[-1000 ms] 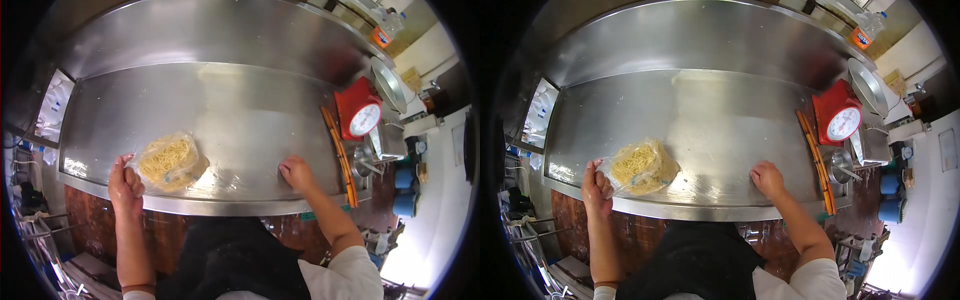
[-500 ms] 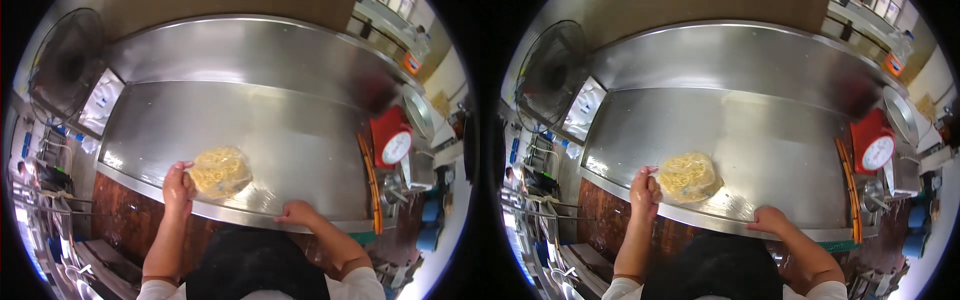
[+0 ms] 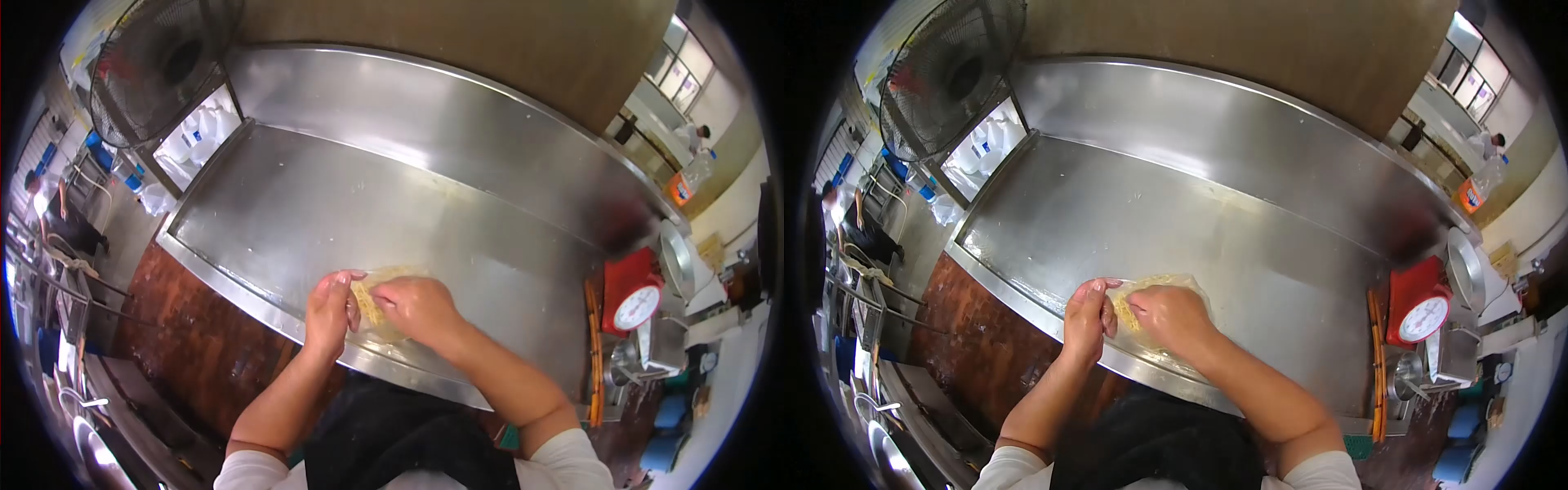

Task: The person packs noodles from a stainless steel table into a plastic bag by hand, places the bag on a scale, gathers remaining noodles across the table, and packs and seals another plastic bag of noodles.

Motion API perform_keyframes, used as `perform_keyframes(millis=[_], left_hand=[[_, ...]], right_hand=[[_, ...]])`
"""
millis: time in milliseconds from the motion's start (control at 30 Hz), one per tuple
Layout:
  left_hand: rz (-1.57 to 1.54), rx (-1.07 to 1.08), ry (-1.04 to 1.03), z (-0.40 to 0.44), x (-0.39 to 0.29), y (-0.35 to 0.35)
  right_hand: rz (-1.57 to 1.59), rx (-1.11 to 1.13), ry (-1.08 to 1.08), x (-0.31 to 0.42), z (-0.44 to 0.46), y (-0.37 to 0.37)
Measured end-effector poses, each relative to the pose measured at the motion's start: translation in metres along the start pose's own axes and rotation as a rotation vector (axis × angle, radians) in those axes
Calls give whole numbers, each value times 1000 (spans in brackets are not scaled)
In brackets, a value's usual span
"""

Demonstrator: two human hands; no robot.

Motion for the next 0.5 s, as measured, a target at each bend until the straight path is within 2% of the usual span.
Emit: perform_keyframes(millis=[67,167,233,267,300,333,433,467,500], left_hand=[[20,2,-6,-1,3,9],[15,0,7,4,1,12],[97,36,-16,7,2,20],[169,54,-44,8,3,24],[242,76,-69,8,5,30],[448,139,-28,9,9,43],[1059,306,-555,6,-13,39],[1010,390,-327,15,3,42],[1081,428,-372,20,5,32]], right_hand=[[-48,-38,-45,5,-6,17],[-62,272,-159,-11,-17,6],[-131,209,-73,-2,-33,19],[-161,184,-29,2,-41,23],[-193,220,-83,-7,-46,21],[-225,252,-146,-17,-53,17],[-238,218,-218,-28,-63,24],[-223,192,-220,-28,-65,25],[-209,167,-206,-25,-67,27]])
Point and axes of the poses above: each hand's wrist, its own z-axis towards the middle knuckle, its own y-axis out of the back of the hand, x = y × z, the point moved 5 cm from there along z, towards the middle knuckle, and after that the axes turned 9 degrees about x, right-handed, at the moved point
